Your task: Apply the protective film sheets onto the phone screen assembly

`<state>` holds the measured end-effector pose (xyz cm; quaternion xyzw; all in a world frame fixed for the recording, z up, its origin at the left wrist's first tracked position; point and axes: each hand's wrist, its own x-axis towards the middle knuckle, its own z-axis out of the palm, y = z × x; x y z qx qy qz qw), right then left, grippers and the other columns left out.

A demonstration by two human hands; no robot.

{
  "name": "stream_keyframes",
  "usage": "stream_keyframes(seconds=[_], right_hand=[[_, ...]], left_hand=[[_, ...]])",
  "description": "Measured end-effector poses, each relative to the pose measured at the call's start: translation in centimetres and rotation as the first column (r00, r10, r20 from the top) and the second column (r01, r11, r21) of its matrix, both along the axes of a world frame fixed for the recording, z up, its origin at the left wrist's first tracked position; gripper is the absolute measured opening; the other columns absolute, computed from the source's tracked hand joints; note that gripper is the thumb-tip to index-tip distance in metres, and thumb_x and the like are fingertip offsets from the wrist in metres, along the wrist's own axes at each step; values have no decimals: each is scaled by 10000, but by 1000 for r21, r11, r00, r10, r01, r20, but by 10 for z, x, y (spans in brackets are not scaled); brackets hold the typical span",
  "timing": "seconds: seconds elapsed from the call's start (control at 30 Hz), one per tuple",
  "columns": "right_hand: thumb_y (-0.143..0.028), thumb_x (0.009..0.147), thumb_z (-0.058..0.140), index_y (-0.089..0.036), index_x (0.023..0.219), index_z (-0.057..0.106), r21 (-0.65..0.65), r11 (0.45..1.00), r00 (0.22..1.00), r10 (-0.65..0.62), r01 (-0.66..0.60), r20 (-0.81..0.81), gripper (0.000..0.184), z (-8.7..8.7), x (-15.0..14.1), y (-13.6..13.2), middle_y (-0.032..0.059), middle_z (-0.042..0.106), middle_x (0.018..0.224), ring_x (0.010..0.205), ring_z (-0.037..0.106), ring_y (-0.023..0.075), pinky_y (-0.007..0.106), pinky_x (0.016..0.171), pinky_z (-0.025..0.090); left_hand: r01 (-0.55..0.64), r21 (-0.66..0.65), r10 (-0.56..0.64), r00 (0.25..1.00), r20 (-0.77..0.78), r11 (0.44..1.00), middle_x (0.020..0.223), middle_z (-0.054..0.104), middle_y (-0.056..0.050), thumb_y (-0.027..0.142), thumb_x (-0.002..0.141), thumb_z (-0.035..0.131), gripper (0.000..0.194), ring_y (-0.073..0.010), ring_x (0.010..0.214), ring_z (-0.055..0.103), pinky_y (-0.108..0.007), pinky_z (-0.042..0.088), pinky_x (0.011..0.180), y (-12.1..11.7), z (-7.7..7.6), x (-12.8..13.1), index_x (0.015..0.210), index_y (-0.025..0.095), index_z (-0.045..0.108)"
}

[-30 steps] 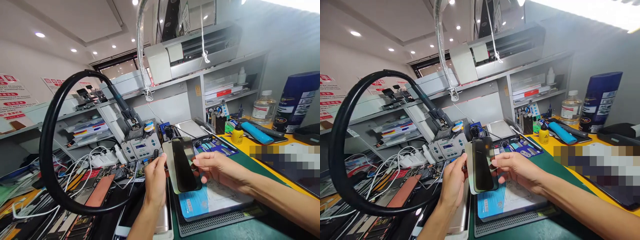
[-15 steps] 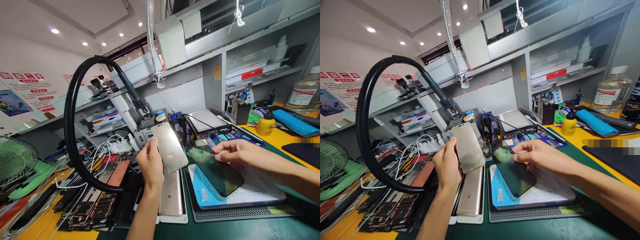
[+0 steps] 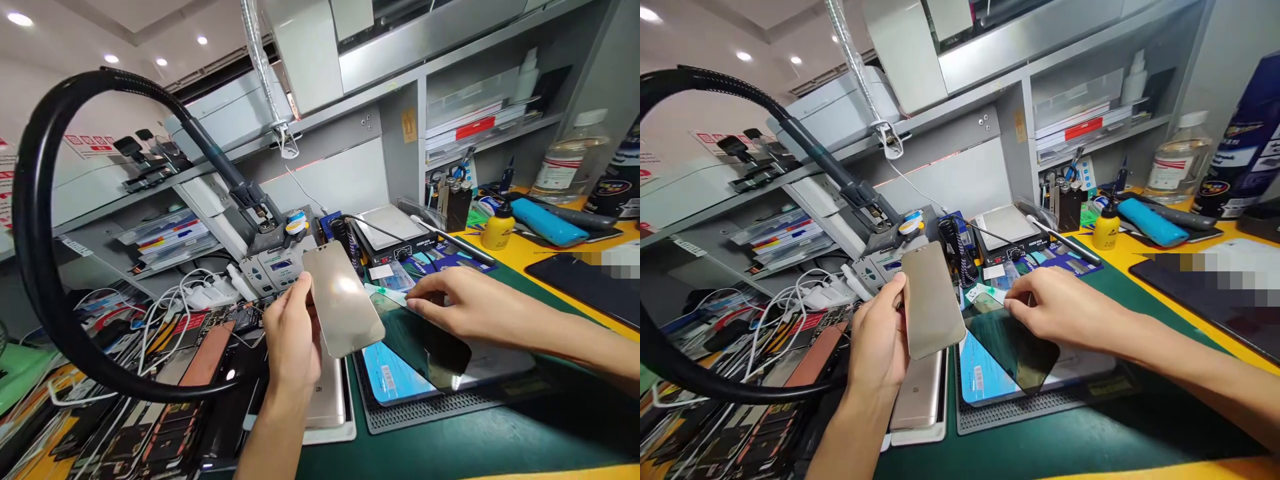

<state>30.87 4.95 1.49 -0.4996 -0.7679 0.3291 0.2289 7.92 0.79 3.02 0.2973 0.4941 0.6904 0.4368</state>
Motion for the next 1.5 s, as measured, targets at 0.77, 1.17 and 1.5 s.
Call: stream_keyframes(seconds=[0.77, 1.17, 1.5], right_hand=[[-412, 820, 823, -120, 750, 666, -421, 645, 599, 72, -637, -797, 339, -3, -12, -22, 26, 707, 707, 540, 617, 77, 123, 425, 495], [-304, 844, 759, -95, 787, 698, -426, 594, 539, 16, -683, -842, 225, 0, -9, -21, 46, 697, 753, 553, 616, 79, 119, 421, 493], [-215, 790, 741, -113, 823, 711, -433, 554, 505, -26, -711, -863, 111, -2, -12, -28, 47, 709, 797, 574, 647, 101, 141, 426, 501]], left_hand=[[618, 123, -630, 755, 182, 777, 1146, 760, -130, 414, 713, 658, 443, -445, 1104, 676, -615, 552, 900, -25, -1, 8, 1100, 234, 777], [686, 208, -711, 698, 85, 698, 1238, 724, -173, 450, 789, 601, 533, -471, 1230, 596, -659, 457, 1025, -22, -25, -9, 1235, 186, 724], [535, 351, -583, 812, 39, 769, 1243, 720, -151, 351, 719, 601, 719, -393, 998, 716, -575, 559, 931, -29, -10, 7, 1418, 185, 568]])
